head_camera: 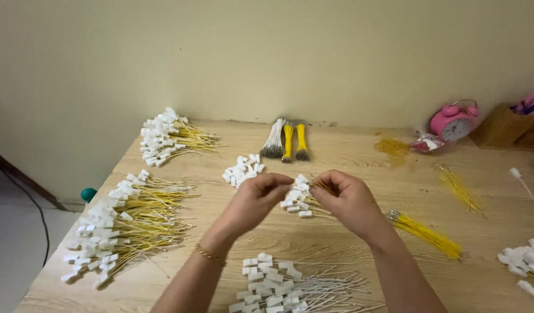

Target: Manually assembling small white plastic components onto yellow and white wires.

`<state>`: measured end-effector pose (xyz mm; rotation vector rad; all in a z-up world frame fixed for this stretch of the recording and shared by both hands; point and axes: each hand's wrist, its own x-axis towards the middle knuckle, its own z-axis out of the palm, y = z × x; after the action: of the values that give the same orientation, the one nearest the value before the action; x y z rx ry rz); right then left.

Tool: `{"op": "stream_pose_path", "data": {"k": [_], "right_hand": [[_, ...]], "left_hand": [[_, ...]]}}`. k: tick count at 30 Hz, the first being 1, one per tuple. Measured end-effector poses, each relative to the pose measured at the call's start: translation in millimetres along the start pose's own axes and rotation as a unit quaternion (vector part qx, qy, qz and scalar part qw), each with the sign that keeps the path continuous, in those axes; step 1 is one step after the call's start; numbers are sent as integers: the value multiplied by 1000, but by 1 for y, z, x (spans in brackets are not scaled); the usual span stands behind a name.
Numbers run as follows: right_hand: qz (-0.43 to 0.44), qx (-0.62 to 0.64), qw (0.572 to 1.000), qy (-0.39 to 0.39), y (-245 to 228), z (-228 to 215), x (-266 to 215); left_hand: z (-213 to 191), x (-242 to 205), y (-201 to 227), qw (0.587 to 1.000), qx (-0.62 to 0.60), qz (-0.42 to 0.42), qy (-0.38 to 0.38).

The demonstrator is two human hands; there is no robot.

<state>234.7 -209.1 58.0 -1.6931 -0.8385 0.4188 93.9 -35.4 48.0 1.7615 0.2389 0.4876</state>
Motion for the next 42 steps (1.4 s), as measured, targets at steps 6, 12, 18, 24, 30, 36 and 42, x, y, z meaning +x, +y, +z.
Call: {"op": "stream_pose_path", "data": {"k": [6,12,18,24,30,36,42], "right_hand": [[27,-124,992,15,-6,-4,-1],[20,-31,999,1,-18,2,-7],[18,-12,1000,20,-5,1,-2],[12,-51,998,37,-15,-4,-6],[6,-76,997,33,-16,-7,-7],[5,-84,996,34,-26,-4,-10],[1,-73,997,22,-18,-3,-7]], "left_hand": [[32,21,-26,996,-88,-18,14],[31,24,-39,992,-125,-18,20],[32,23,-34,989,-148,-21,19],[27,23,-32,957,-284,-52,17],[28,24,-43,950,-306,-65,8],[31,24,-41,948,-311,-66,-2],[35,23,-44,931,-355,-80,5]]}}
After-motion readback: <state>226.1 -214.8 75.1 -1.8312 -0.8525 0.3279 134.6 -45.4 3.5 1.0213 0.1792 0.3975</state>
